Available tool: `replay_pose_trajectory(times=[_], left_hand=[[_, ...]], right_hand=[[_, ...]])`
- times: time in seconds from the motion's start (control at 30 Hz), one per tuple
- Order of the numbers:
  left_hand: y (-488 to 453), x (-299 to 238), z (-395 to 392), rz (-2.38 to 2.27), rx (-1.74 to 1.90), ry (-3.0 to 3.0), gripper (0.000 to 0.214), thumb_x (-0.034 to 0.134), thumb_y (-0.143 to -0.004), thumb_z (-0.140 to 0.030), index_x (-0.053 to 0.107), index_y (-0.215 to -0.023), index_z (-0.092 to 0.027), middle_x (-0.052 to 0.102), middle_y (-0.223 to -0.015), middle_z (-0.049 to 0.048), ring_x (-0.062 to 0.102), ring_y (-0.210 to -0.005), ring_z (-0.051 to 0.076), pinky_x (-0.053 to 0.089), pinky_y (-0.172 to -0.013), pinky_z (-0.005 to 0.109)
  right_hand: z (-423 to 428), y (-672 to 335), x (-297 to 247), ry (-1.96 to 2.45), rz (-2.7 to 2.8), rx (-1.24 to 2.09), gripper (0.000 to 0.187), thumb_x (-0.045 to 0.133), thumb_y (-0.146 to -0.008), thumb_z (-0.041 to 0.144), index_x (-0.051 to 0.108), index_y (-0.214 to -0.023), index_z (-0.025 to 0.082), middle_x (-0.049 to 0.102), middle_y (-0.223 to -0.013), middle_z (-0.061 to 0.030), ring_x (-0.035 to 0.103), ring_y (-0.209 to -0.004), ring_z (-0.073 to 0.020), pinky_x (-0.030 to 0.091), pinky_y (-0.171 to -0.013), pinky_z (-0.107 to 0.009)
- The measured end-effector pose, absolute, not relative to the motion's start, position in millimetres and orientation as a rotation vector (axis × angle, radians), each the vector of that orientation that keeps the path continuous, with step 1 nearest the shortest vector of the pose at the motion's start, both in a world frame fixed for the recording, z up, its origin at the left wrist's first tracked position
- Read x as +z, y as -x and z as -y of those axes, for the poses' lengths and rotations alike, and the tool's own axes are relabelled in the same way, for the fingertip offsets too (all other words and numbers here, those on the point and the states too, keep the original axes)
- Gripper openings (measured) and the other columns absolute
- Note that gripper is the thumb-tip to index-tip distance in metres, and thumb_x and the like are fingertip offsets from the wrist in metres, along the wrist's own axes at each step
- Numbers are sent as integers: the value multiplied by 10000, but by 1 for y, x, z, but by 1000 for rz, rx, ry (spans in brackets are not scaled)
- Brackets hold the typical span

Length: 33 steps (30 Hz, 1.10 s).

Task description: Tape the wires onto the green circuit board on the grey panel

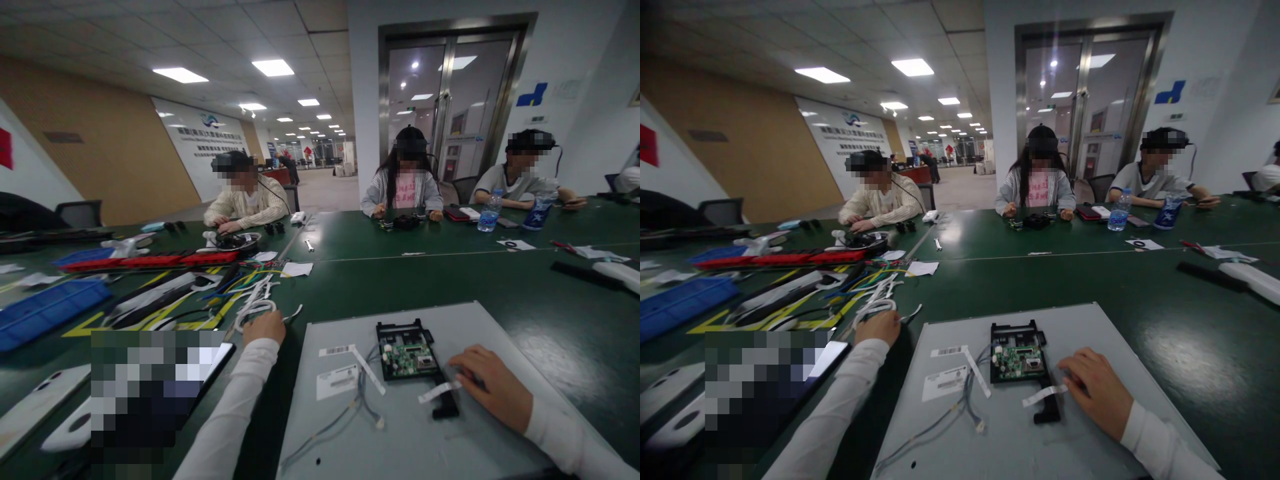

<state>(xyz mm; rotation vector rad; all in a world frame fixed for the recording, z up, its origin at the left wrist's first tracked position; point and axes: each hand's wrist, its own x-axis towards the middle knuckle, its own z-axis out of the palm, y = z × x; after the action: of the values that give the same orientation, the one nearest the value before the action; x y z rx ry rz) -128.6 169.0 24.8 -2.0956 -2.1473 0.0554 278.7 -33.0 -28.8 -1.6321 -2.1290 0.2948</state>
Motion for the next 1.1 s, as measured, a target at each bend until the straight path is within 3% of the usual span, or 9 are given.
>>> replay_pose_trajectory(times=[0.17,0.4,0.6,0.73,0.87,1.1], left_hand=[[121,32,-166,2090,-33,2125,234,373,-758,-234,597,-811,-196,602,-924,89,533,-884,254,358,-720,384],[86,52,-146,1940,-207,2213,194,398,-759,-276,581,-789,-217,607,-820,36,550,-793,209,357,-646,294],[33,62,-109,1601,-502,2507,168,390,-792,-253,555,-809,-222,605,-778,-3,542,-748,148,341,-649,252],[-4,60,-87,1404,-639,2566,156,392,-798,-214,548,-815,-211,587,-780,4,523,-770,148,332,-692,268],[-26,54,-75,1261,-666,2580,155,389,-801,-197,544,-801,-197,563,-755,19,502,-755,156,324,-726,297],[-27,39,-75,1162,-679,2568,168,374,-807,-181,541,-807,-197,537,-734,26,479,-755,166,324,-721,315]], right_hand=[[32,-279,-30,1610,2129,285,206,436,-779,261,558,-938,213,562,-756,-30,484,-781,-168,369,-716,-317],[30,-281,-33,1585,2112,303,204,437,-782,279,568,-921,209,572,-747,-36,501,-768,-173,387,-715,-333],[21,-277,-25,1524,1926,317,236,429,-784,320,566,-945,214,597,-877,-42,532,-843,-174,401,-773,-338],[0,-260,0,1423,1758,501,292,463,-762,370,538,-1000,217,608,-889,-35,552,-852,-169,405,-794,-318],[-36,-237,20,1226,1592,809,372,466,-759,397,481,-1062,181,625,-739,-27,578,-752,-154,424,-734,-303],[-84,-221,14,1048,1459,1038,337,602,-633,401,571,-856,151,613,-713,-33,573,-687,-146,438,-675,-292]])
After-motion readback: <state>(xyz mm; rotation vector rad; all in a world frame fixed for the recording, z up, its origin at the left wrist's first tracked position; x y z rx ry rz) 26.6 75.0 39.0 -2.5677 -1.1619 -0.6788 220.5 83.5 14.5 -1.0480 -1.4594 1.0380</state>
